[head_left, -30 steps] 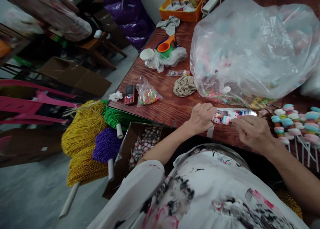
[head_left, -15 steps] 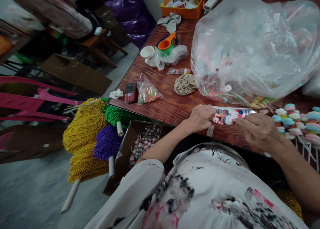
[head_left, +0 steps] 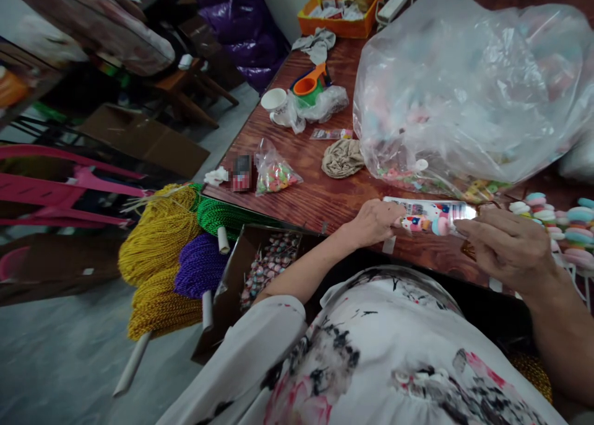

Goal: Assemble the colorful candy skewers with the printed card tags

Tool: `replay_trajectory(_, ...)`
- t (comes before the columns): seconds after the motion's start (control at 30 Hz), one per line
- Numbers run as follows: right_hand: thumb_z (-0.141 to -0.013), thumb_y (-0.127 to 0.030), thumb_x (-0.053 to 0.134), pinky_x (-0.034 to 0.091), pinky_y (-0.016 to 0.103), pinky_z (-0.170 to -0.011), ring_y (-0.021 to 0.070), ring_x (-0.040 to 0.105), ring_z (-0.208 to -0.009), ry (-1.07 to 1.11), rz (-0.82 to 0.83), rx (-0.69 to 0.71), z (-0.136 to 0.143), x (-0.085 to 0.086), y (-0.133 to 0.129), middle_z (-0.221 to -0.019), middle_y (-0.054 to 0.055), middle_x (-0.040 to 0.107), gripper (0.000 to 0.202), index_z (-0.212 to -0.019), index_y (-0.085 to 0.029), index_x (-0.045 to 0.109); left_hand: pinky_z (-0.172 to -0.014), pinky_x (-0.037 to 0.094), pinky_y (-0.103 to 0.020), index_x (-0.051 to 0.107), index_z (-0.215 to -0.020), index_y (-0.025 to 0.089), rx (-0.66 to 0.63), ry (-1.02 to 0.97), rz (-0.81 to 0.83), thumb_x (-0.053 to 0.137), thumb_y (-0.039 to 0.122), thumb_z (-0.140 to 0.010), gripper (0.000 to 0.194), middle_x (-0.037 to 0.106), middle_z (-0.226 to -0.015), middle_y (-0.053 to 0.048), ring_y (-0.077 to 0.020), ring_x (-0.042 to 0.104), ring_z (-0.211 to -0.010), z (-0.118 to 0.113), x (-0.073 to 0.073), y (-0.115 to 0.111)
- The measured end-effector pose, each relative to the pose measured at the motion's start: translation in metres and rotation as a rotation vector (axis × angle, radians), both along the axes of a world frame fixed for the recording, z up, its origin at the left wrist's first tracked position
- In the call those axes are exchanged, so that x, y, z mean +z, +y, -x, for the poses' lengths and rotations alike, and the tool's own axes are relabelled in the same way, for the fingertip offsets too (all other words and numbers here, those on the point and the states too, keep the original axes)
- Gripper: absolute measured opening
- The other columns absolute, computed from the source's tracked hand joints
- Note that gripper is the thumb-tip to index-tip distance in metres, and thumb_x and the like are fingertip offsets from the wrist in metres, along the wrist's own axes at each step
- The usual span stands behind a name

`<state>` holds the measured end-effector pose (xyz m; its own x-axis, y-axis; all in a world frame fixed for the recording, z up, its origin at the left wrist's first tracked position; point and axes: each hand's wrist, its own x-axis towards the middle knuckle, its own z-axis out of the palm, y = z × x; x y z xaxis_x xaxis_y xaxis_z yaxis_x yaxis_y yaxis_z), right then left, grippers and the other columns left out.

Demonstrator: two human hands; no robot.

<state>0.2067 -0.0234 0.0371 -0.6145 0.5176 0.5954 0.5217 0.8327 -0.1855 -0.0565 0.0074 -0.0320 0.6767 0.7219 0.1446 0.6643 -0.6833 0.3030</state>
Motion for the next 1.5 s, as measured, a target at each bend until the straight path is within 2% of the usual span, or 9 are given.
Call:
replay_trajectory(0.3,-0.082,-0.002,0.05,0.05,0.03,-0.063,0.0166,0.062,-0.07,-0.004,0.043,0.042,0.01,-0.005,0.001,-0.078,0.004,0.065,0.035,-0.108,-0.021,0.062,-0.079,0.044,-0.031,0.061,-0.107,0.015,-0.066,0.028,0.012,0.055,0.026,-0.085,0.025,0.069,-0.1,-0.01,-0.0199,0.063,-0.094,-0.008,-0.005,-0.005)
replay_trajectory(0.47,-0.083,0.0,0.049,0.049,0.028,-0.06,0.0157,0.059,-0.068,0.005,0.017,0.061,0.021,-0.006,0.003,-0.074,0.004,0.063,0.03,-0.103,-0.019,0.061,-0.077,0.044,-0.029,0.062,-0.103,0.015,-0.038,-0.042,0.101,0.057,0.022,-0.082,0.022,0.07,-0.095,-0.007,-0.0186,0.064,-0.09,-0.015,0.0,-0.005)
replay_trajectory(0.63,-0.084,-0.003,0.048,0.049,0.028,-0.063,0.0155,0.06,-0.07,0.016,0.043,0.057,0.023,-0.014,0.004,-0.075,0.003,0.064,0.029,-0.102,-0.02,0.063,-0.071,0.041,-0.025,0.061,-0.095,0.015,-0.043,-0.116,0.194,0.061,0.029,-0.084,0.017,0.068,-0.085,-0.003,-0.0154,0.062,-0.079,-0.017,0.009,-0.007)
replay_trajectory(0.73,-0.083,-0.003,0.048,0.05,0.029,-0.065,0.0158,0.06,-0.071,0.012,0.054,0.067,0.022,-0.017,0.006,-0.075,0.003,0.063,0.031,-0.104,-0.02,0.062,-0.068,0.04,-0.024,0.061,-0.092,0.015,-0.04,-0.15,0.288,0.064,0.043,-0.083,0.029,0.066,-0.081,-0.002,-0.0149,0.06,-0.076,-0.019,0.013,-0.008)
replay_trajectory(0.83,-0.08,-0.001,0.047,0.05,0.03,-0.067,0.0165,0.061,-0.073,-0.013,0.06,0.073,0.017,-0.015,0.009,-0.078,0.003,0.064,0.036,-0.106,-0.021,0.062,-0.069,0.039,-0.023,0.062,-0.101,0.016,-0.058,-0.214,0.389,0.067,0.054,-0.079,0.044,0.067,-0.084,-0.001,-0.0147,0.06,-0.077,-0.02,0.017,-0.008)
replay_trajectory(1.1,-0.077,0.003,0.045,0.05,0.027,-0.066,0.0155,0.06,-0.075,-0.036,0.147,0.19,0.005,-0.007,0.022,-0.081,0.004,0.064,0.042,-0.109,-0.02,0.059,-0.074,0.04,-0.023,0.065,-0.107,0.015,-0.242,-0.303,0.655,0.073,0.049,-0.074,0.048,0.064,-0.086,-0.001,-0.0158,0.057,-0.082,-0.018,0.03,-0.004)
replay_trajectory(1.27,-0.078,0.003,0.045,0.048,0.028,-0.068,0.0161,0.059,-0.074,-0.091,0.083,0.168,0.009,-0.003,0.018,-0.078,0.003,0.062,0.037,-0.104,-0.019,0.059,-0.075,0.04,-0.021,0.065,-0.104,0.016,-0.192,-0.519,0.943,0.077,0.047,-0.069,0.049,0.06,-0.086,0.004,-0.0137,0.053,-0.083,-0.024,0.033,-0.005)
replay_trajectory(1.4,-0.08,0.002,0.045,0.048,0.031,-0.07,0.0174,0.058,-0.075,-0.117,0.083,0.137,0.014,-0.003,0.009,-0.079,0.004,0.063,0.032,-0.099,-0.019,0.06,-0.075,0.041,-0.022,0.065,-0.097,0.015,-0.149,-0.525,0.915,0.074,0.05,-0.071,0.044,0.058,-0.079,0.004,-0.0131,0.052,-0.079,-0.029,0.028,-0.004)
replay_trajectory(1.5,-0.08,0.002,0.042,0.048,0.031,-0.07,0.0183,0.058,-0.077,-0.133,0.121,0.157,0.015,-0.005,0.005,-0.08,0.005,0.064,0.034,-0.103,-0.017,0.06,-0.073,0.041,-0.024,0.063,-0.099,0.015,-0.122,-0.371,0.77,0.072,0.051,-0.074,0.045,0.061,-0.082,0.002,-0.0154,0.056,-0.08,-0.031,0.025,-0.004)
